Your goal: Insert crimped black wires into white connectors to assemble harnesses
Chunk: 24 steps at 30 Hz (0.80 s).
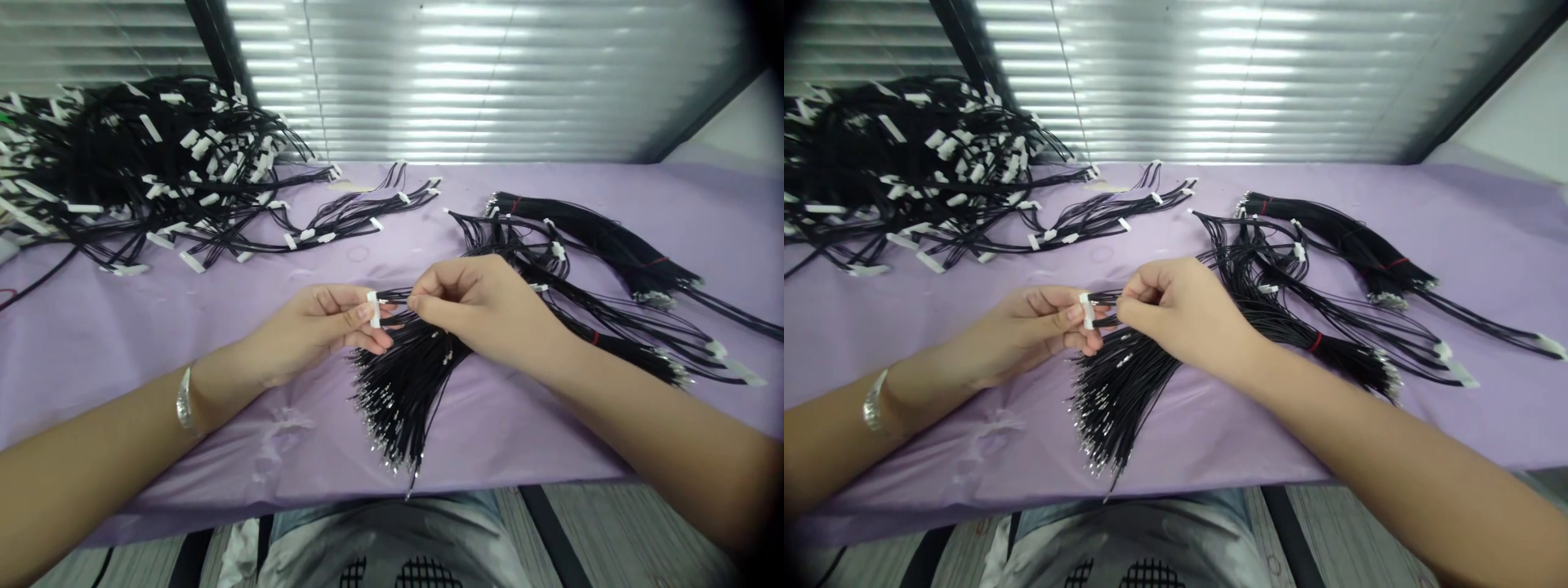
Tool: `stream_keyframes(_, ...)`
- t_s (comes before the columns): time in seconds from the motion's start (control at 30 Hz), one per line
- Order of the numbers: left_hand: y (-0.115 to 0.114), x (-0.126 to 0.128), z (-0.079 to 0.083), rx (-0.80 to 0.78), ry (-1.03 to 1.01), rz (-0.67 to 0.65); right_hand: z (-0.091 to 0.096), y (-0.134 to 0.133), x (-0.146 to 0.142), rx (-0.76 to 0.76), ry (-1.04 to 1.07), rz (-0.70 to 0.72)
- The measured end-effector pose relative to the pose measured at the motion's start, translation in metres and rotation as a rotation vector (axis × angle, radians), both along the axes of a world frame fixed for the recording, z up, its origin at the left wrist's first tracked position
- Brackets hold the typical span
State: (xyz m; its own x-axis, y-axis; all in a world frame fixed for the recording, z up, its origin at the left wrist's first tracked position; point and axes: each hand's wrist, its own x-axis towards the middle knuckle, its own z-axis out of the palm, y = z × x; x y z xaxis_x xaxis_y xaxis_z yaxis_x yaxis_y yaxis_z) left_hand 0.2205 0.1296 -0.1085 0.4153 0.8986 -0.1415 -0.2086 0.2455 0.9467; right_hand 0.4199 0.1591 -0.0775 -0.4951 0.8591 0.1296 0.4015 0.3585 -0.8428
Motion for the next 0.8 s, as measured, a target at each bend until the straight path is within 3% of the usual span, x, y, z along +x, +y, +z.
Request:
stream_keyframes(0.5, 0.0, -0.002, -0.001, 0.01, 0.08, -0.021, -0.002, 0.001, -0.001, 0.033, 0.0, 0.049)
stream_keyframes(0.8, 0.0, -0.002, -0.004, 0.077, 0.182, -0.05, -0.013, 0.0, -0.003, 0.132, -0.011, 0.066)
